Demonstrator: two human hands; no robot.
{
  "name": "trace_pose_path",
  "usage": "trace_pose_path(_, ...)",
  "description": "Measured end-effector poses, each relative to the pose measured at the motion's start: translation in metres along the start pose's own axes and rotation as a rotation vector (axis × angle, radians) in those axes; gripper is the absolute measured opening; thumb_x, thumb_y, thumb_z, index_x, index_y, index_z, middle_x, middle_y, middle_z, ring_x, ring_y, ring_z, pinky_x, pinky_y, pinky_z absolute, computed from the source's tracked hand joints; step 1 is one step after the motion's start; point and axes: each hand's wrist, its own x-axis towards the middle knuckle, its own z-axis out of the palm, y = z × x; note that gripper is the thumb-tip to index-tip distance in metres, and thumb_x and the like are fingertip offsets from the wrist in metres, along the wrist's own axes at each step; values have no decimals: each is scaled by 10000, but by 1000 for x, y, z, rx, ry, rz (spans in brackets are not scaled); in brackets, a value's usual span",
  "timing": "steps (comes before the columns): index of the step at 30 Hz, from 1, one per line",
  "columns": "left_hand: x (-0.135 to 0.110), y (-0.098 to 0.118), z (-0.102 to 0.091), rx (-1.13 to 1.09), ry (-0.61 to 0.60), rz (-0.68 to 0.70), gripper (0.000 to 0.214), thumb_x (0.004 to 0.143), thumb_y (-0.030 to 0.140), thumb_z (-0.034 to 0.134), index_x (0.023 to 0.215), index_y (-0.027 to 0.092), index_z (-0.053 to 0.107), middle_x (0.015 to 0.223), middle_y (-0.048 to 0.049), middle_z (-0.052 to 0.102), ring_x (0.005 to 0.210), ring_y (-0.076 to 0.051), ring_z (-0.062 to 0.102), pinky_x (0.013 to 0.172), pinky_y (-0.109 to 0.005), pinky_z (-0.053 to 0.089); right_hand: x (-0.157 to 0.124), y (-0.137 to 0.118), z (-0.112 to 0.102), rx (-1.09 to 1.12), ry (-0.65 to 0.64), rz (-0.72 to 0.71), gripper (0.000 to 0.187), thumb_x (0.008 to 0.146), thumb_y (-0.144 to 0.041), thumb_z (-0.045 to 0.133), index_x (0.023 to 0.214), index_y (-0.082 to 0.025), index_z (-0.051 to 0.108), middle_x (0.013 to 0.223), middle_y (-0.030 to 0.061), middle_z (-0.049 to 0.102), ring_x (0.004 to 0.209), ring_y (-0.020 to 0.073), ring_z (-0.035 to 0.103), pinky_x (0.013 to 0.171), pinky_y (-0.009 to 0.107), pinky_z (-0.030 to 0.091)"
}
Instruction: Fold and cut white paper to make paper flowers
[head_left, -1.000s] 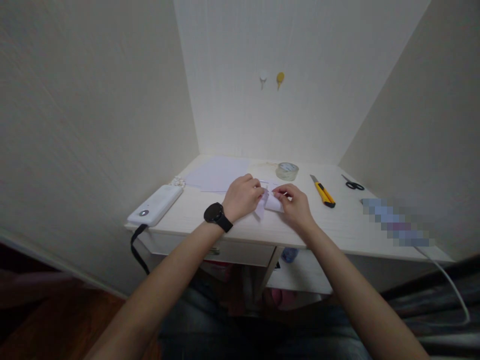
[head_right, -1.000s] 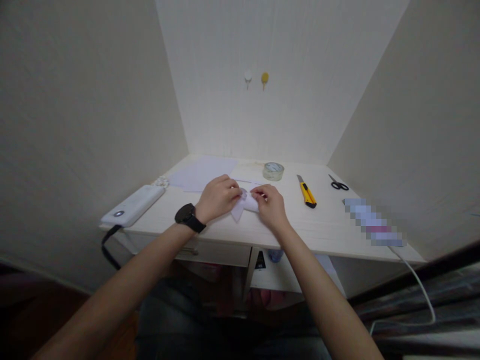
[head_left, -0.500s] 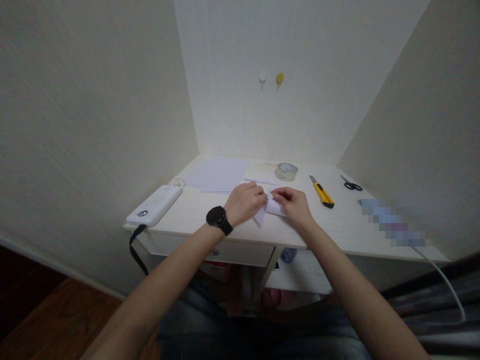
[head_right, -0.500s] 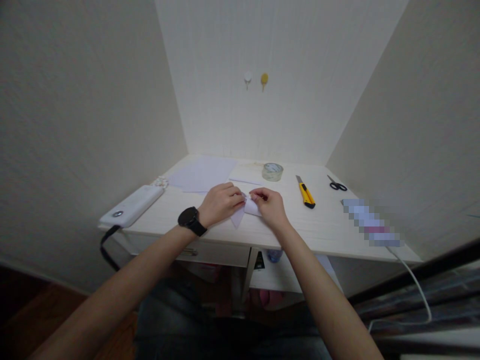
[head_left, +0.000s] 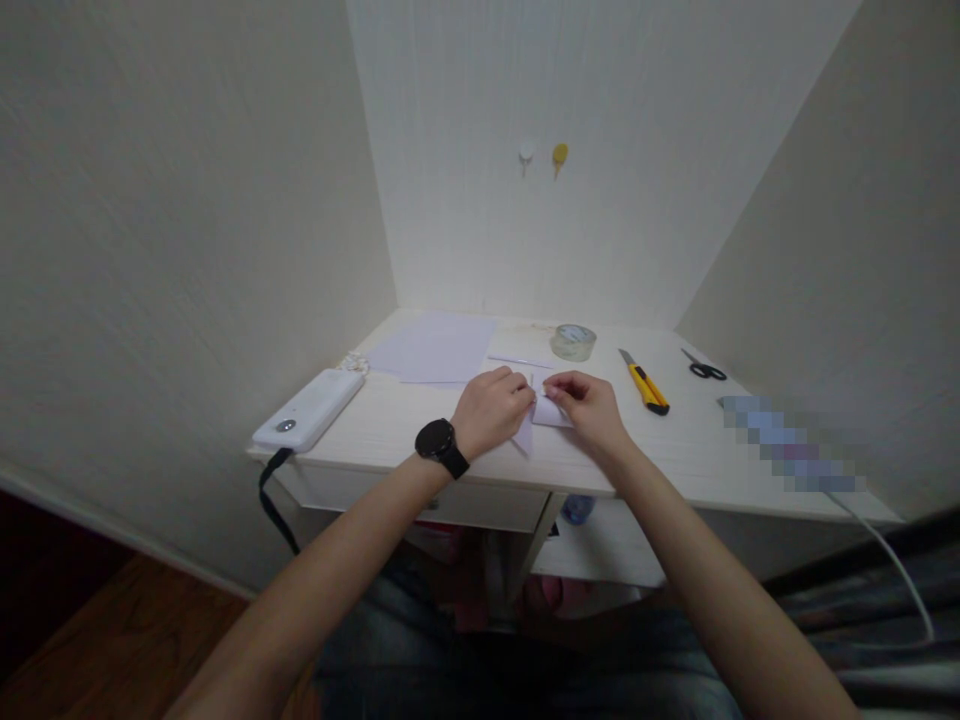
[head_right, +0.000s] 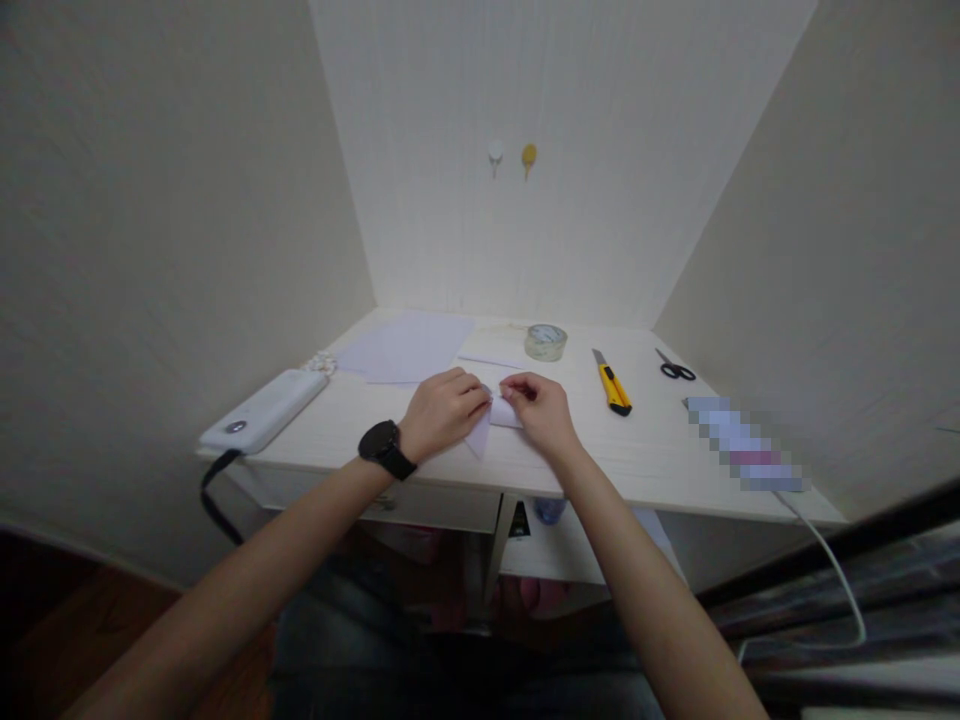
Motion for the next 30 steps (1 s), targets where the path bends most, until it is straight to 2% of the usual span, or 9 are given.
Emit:
trace_pose_path(2,1,-1,0,2,1,17,167,923,194,575,811,154,692,825,-70,669,820,-210,585,699,-337,462,0,0,0,-21,15,-17,183,741,-337,699,834,-186,744,799,58,750,726,206,658,711,342,507)
trace_pose_path(5,0,-3,2,-62,76,-21,138,905,180,600,816,151,702,1008,-98,699,938,-226,613,802,-366,503,0,0,-3,-104,36,-81,174,804,-321,654,869,-196,756,862,63,762,788,217,673,760,357,517)
trace_pose_path(8,-1,-7,8,-210,157,-68,112,897,159,603,840,144,699,1180,-111,686,1075,-234,624,940,-392,504,0,1,-10,-228,64,-173,179,843,-293,620,896,-212,771,924,70,771,834,228,683,788,379,530)
trace_pose_path(10,-2,-8,12,-318,167,-106,87,889,143,607,884,143,694,1167,-106,703,1087,-221,644,963,-377,508,1,0,-15,-317,52,-267,184,846,-248,617,933,-228,777,958,70,773,871,234,684,820,399,538)
trace_pose_path(16,-2,-9,16,-449,100,-274,89,868,175,623,930,176,687,986,-59,753,933,-203,708,878,-332,536,2,-3,-22,-504,-158,-505,402,811,-93,603,1130,-300,734,1149,26,743,1072,243,643,944,455,533)
trace_pose_path(20,-2,-9,11,-439,63,-304,67,860,191,639,920,180,667,935,-41,751,882,-198,708,817,-309,528,5,-9,-22,-598,-301,-611,453,828,-77,584,1228,-264,690,1242,48,705,1137,257,619,988,477,512)
trace_pose_path(24,-3,-10,8,-310,-5,-221,63,897,202,602,919,167,649,894,-55,738,857,-205,690,779,-307,505,8,-16,-23,-674,-397,-643,384,878,-96,541,1185,-250,713,1216,60,717,1116,256,634,994,480,502)
trace_pose_path(27,-4,-10,6,-194,-42,-100,110,935,217,551,913,164,645,865,-64,723,848,-210,673,787,-323,491,11,-18,-26,-683,-430,-583,401,809,-67,599,1140,-250,733,1098,54,756,1082,263,642,962,464,522)
trace_pose_path(30,-4,-10,4,-146,-60,-28,131,947,216,530,945,162,650,867,-69,715,846,-213,666,797,-333,491,12,-18,-30,-672,-391,-505,416,755,-90,676,1143,-232,730,1074,72,755,1072,276,644,953,472,524)
